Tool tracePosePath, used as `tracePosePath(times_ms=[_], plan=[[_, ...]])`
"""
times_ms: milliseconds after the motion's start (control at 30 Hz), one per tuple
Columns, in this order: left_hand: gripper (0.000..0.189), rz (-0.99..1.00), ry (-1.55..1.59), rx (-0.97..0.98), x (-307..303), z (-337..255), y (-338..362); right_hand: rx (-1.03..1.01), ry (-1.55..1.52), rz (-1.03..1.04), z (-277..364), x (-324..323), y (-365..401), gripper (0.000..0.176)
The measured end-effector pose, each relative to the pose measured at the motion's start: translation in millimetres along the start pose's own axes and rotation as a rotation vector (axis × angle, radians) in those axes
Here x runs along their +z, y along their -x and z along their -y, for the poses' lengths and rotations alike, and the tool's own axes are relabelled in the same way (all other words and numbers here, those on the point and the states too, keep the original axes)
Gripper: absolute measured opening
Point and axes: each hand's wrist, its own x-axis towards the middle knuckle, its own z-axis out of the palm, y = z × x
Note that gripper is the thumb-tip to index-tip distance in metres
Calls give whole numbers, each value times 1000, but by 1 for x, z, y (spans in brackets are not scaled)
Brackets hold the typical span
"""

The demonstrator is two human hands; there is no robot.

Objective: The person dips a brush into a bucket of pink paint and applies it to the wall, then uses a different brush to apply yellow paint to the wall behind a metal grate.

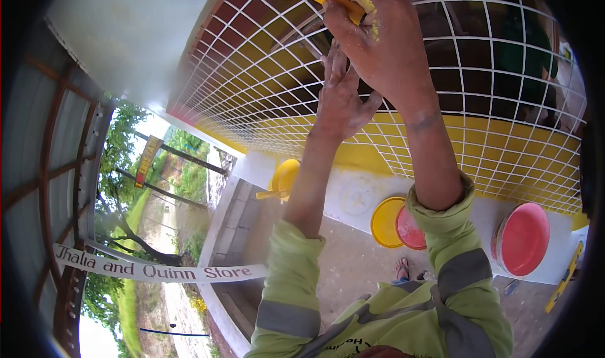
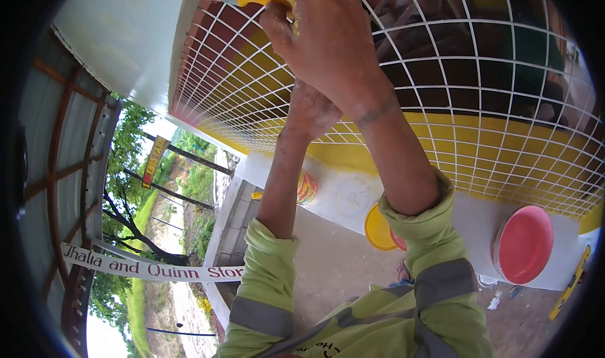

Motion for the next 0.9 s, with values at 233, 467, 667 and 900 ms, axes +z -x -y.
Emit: tracePosePath(times_ms=[233,467,667,900], plan=[[81,35,68,-78,-5,-8,-3,110,-130,-14,-3,3,-6,33],[81,93,34,-108,4,-1,1,170,-282,-59,3,7,-1,36],[81,105,72,-147,-6,-8,-4,197,-416,-100,-1,13,-2,35],[84,39,61,-106,-12,-14,-7,318,-589,-70,9,6,4,34]])
